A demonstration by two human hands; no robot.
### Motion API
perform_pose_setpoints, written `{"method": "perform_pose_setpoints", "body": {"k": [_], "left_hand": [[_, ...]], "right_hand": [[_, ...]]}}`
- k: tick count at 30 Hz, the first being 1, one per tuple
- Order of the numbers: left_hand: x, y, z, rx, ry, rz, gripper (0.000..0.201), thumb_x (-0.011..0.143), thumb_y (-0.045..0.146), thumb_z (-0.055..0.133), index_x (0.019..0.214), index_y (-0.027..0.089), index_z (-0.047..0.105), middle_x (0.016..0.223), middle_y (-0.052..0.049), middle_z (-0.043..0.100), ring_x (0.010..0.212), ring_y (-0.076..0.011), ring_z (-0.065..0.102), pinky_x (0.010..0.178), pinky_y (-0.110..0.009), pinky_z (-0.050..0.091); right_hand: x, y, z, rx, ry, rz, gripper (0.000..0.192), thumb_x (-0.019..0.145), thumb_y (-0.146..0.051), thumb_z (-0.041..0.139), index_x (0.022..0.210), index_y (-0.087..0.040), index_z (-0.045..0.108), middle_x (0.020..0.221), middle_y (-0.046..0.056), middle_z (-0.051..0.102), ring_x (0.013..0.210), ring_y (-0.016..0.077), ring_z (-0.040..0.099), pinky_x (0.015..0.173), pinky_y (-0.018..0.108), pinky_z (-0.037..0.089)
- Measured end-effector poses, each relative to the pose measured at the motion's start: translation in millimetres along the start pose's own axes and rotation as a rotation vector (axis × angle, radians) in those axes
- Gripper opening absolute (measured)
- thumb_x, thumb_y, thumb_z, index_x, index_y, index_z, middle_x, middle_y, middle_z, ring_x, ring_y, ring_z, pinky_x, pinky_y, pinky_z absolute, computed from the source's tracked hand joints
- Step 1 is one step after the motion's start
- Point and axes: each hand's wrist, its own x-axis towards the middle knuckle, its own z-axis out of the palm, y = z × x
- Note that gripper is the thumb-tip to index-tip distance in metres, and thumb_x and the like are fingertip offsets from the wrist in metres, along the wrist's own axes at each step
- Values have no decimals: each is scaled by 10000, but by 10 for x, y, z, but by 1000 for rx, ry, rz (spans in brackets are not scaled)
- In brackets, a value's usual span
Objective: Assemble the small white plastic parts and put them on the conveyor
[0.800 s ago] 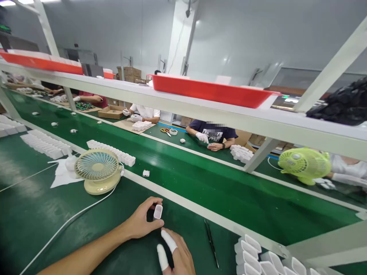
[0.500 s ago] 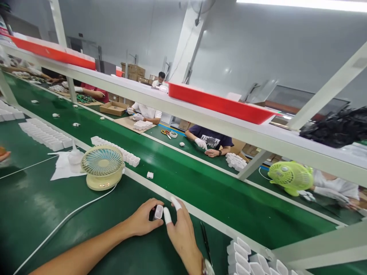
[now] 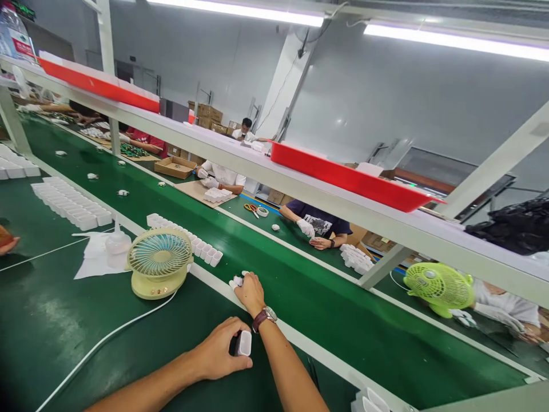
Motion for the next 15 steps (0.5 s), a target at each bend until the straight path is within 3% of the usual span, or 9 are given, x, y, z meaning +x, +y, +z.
{"method": "perform_pose_setpoints", "body": {"k": [4,7,15], "left_hand": [[4,-17,8,23,16,14,379,655,262,851,964,206,638,919,-20,640,864,-221,581,763,-323,461],[7,-23,9,23,23,32,369,662,268,842,968,206,646,915,-19,648,864,-221,592,763,-324,470],[-20,-36,48,-105,124,21,319,708,253,794,1007,219,685,953,-18,717,883,-209,660,804,-330,529]], "right_hand": [[46,55,-70,7,9,-16,257,857,-139,595,1076,-93,721,1141,186,743,1140,294,680,985,343,502],[-152,225,-207,26,29,-22,353,835,-115,561,1157,-93,704,1151,164,736,1125,281,682,978,348,523],[-1495,625,-451,107,24,-49,532,759,-52,518,1243,-200,683,1121,89,732,1116,277,675,1015,433,547]]}}
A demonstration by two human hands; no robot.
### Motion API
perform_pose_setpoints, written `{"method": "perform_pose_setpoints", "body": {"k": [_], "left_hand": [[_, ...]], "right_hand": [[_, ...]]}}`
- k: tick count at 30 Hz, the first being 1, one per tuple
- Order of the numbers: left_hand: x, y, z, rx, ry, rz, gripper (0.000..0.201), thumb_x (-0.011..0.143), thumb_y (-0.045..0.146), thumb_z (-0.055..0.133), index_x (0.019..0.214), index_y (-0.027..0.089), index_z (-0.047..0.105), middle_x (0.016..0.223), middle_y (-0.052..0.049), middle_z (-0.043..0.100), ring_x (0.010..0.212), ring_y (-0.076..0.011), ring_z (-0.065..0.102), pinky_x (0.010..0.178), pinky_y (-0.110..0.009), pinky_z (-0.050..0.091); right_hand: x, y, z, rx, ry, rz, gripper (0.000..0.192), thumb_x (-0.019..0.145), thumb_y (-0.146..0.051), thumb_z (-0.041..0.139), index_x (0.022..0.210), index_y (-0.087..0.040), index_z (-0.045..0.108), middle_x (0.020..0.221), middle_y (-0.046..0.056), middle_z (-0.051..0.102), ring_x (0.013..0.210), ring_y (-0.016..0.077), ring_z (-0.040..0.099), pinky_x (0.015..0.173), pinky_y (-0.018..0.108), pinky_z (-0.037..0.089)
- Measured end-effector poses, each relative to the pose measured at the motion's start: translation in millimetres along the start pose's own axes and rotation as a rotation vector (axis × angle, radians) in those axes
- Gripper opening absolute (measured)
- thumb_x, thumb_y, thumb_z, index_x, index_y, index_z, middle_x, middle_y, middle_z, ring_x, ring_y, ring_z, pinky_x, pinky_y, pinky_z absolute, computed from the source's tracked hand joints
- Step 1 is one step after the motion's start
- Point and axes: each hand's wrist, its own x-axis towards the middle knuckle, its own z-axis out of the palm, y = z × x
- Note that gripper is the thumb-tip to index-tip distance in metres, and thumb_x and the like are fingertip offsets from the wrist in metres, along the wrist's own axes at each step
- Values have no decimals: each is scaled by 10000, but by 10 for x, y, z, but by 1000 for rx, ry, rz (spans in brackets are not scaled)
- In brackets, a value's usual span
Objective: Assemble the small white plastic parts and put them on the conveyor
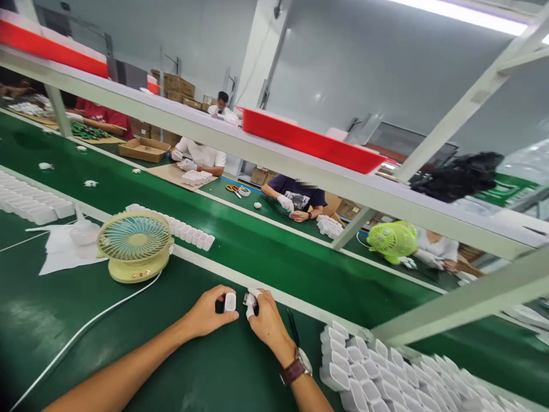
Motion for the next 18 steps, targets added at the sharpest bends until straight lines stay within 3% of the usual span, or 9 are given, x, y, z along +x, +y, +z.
{"method": "perform_pose_setpoints", "body": {"k": [4,8,18], "left_hand": [[-31,-7,7,22,-7,-1,338,747,278,776,1070,226,691,1016,-31,737,952,-222,680,872,-359,546],[-47,3,2,92,-25,15,348,782,321,768,1107,228,688,1024,-34,736,960,-226,684,902,-383,552],[-93,20,-6,177,-48,31,484,794,290,780,1242,230,607,1168,-62,699,1067,-254,675,992,-443,545]], "right_hand": [[-398,56,-55,97,4,-25,499,852,-104,559,1335,-212,621,1287,110,680,1238,264,633,1105,476,500],[-554,84,-100,162,12,-38,530,860,-161,650,1383,-219,582,1446,139,582,1367,279,549,1158,513,451],[-638,-21,53,222,154,3,430,921,-155,528,1344,-206,585,1258,129,651,1218,282,626,1093,503,511]]}}
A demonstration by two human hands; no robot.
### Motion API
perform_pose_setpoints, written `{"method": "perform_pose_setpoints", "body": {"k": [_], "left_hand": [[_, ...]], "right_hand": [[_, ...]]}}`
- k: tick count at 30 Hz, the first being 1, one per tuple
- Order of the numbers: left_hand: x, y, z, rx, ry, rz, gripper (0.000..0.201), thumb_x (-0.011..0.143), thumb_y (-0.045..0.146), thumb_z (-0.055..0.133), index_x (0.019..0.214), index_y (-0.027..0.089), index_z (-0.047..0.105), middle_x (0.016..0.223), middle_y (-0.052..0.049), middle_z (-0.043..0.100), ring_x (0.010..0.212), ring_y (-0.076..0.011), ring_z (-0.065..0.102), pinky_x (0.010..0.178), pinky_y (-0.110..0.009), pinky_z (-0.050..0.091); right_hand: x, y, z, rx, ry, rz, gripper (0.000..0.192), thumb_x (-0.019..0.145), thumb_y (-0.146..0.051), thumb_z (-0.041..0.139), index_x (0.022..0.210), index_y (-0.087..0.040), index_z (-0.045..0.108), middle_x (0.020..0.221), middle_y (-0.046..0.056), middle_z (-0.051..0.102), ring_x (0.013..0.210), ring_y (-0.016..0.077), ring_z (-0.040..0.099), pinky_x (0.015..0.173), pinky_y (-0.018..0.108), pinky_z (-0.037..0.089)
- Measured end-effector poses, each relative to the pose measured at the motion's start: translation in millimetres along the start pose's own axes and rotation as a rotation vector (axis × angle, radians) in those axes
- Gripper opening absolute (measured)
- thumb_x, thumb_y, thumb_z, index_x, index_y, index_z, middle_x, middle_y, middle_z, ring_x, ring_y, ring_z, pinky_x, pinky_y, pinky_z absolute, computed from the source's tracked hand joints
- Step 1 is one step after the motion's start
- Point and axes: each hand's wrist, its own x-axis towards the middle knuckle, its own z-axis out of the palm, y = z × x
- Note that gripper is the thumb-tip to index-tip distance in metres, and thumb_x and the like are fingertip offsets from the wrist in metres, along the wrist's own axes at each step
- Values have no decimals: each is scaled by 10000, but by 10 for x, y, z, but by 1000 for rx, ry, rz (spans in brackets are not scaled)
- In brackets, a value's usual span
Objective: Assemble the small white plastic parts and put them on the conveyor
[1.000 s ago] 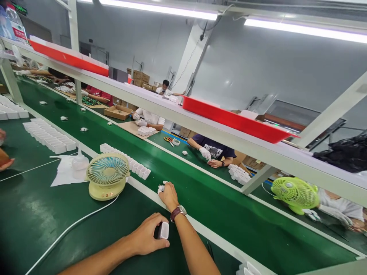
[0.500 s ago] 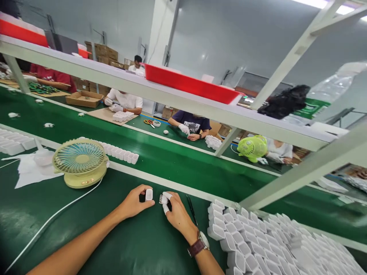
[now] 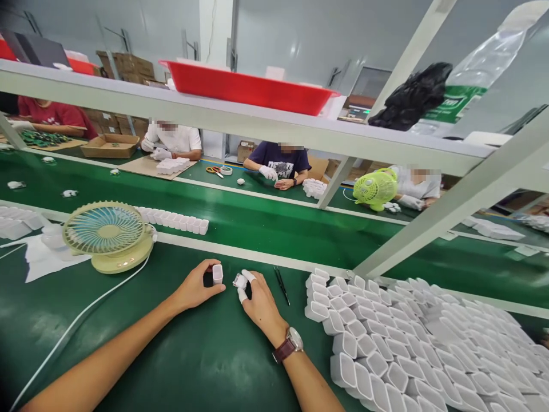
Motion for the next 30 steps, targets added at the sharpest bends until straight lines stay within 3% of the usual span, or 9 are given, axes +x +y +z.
{"method": "perform_pose_setpoints", "body": {"k": [7,13,16,21,30], "left_hand": [[-71,29,-21,93,-128,162,457,895,214,662,1340,273,578,1305,-86,650,1197,-272,627,1091,-478,503],[-155,7,14,115,-101,208,479,947,241,615,1413,283,512,1356,-99,627,1237,-272,627,1089,-458,521],[-174,14,12,137,-104,244,455,962,231,599,1406,276,509,1335,-105,637,1239,-270,626,1077,-456,535],[-174,39,-1,175,-123,337,446,971,193,587,1406,255,515,1327,-117,639,1255,-277,614,1074,-476,548],[-172,50,6,253,-87,427,496,958,171,614,1435,242,500,1288,-126,659,1210,-288,631,1019,-481,589]], "right_hand": [[-73,-108,-69,192,137,-27,375,922,-182,553,1287,-246,611,1214,109,622,1059,239,673,958,427,604],[-142,-252,-144,305,34,-99,395,965,-202,564,1353,-278,582,1278,98,588,1172,228,636,1013,395,586],[-179,-277,-156,226,5,-141,411,989,-196,541,1391,-278,561,1276,102,600,1199,238,630,1051,403,560],[-230,-263,-143,80,25,-223,591,1002,-148,520,1559,-264,359,1339,138,590,1230,254,628,1047,423,568],[-276,-246,-132,-59,25,-314,743,971,-37,483,1631,-259,225,1399,159,580,1272,279,613,1026,457,592]]}}
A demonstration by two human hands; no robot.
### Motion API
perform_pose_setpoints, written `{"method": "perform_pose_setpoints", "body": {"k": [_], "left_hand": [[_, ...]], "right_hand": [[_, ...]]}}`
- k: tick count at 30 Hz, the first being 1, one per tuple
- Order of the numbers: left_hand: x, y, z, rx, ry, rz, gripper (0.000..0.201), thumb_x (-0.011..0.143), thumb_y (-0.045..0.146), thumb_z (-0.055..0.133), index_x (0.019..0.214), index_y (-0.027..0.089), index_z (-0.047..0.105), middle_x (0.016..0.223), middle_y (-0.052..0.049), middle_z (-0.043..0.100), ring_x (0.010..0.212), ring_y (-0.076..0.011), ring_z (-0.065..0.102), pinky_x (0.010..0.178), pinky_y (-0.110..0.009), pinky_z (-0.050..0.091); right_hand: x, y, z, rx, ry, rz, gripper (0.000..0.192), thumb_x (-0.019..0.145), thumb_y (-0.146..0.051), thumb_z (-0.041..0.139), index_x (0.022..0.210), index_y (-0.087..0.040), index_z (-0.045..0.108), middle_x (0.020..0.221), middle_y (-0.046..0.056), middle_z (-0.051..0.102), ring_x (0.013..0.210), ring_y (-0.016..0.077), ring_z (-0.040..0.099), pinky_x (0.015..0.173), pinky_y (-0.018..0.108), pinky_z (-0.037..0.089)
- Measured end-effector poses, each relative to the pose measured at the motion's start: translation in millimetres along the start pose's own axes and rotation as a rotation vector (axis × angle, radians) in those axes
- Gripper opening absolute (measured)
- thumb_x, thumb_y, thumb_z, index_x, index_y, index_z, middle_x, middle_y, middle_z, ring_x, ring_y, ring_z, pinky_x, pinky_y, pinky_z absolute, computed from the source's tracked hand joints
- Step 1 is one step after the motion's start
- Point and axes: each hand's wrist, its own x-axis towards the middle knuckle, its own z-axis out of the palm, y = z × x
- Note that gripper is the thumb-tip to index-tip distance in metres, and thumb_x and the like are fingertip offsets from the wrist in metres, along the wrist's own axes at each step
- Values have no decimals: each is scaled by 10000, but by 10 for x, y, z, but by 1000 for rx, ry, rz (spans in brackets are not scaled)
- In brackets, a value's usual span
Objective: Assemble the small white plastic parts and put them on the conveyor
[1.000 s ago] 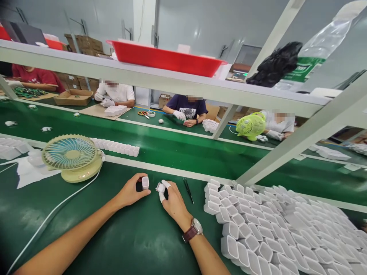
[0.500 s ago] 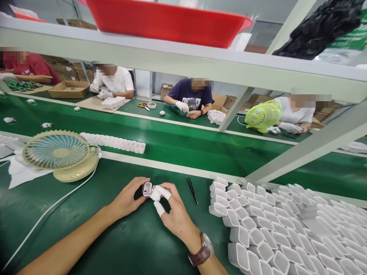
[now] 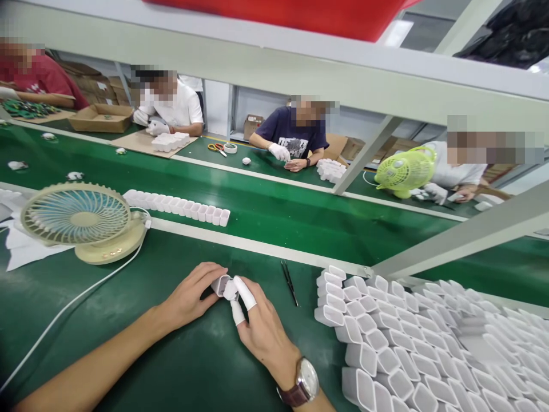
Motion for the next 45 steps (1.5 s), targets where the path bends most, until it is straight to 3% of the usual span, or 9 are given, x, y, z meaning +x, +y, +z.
{"method": "perform_pose_setpoints", "body": {"k": [38,45], "left_hand": [[12,39,-13,-8,-2,46,447,968,208,626,1400,211,510,1280,-141,646,1175,-289,634,996,-496,588],[-3,80,-27,-72,-19,4,477,965,205,620,1427,223,500,1307,-139,623,1185,-273,638,993,-450,595]], "right_hand": [[23,8,44,-31,9,-53,758,979,-59,520,1642,-241,200,1432,168,600,1312,293,611,1048,485,588],[66,-50,-5,-32,-16,-42,709,1015,-151,550,1634,-247,218,1475,176,571,1339,302,594,1056,509,582]]}}
